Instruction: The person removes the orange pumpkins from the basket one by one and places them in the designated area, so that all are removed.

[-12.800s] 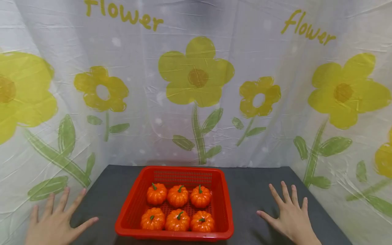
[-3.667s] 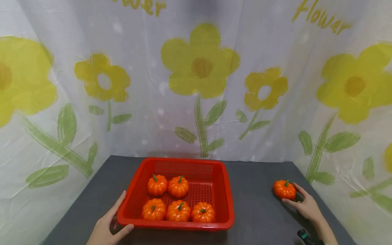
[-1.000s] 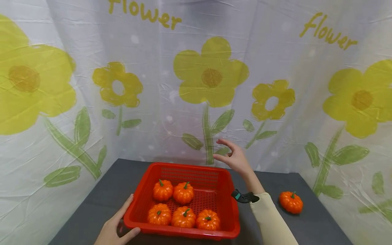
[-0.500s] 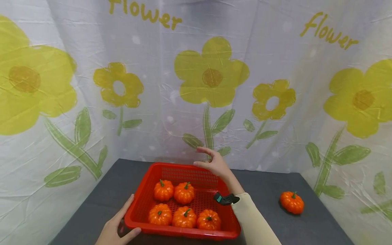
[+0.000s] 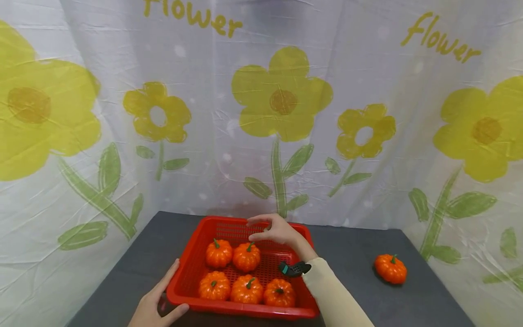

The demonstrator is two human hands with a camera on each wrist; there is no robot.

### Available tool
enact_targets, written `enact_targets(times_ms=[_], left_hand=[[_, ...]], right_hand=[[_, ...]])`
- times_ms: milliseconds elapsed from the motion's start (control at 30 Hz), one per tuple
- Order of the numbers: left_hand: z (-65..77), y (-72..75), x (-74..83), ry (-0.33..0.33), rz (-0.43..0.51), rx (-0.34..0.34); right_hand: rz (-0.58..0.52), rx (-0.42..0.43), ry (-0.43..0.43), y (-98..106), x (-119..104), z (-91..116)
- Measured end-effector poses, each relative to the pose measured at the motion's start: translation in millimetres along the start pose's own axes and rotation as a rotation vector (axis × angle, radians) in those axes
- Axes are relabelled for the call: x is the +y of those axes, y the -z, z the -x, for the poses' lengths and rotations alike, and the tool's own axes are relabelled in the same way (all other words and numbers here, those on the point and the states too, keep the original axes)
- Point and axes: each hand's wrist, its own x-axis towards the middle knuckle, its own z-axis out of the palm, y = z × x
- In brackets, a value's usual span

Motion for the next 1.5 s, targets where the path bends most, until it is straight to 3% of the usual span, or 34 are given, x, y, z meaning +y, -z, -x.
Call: enact_targets(times_ms=[167,400,933,1300,1500], left_hand=[[3.5,-0.7,0.9,0.055,0.016,-0.022],[1.6,-1.6,3.4,0.074,0.034,-0.034],[0.5,-1.1,4.6,0.013,0.0,0.01],[1.1,-0.2,6.7,0.029,0.003,-0.001],[1.4,-0.4,5.3,0.0,-0.003,0.019]], right_hand=[[0.081,-0.036,-0.067,-7,8,1],[0.231,-0.049,-0.15,-7,14,4],[0.441,-0.166,-0.215,-19,22,-4],[0.402,-0.233,-0.225,-29,28,-8],[0.407,-0.207,-0.237,-27,25,-8]])
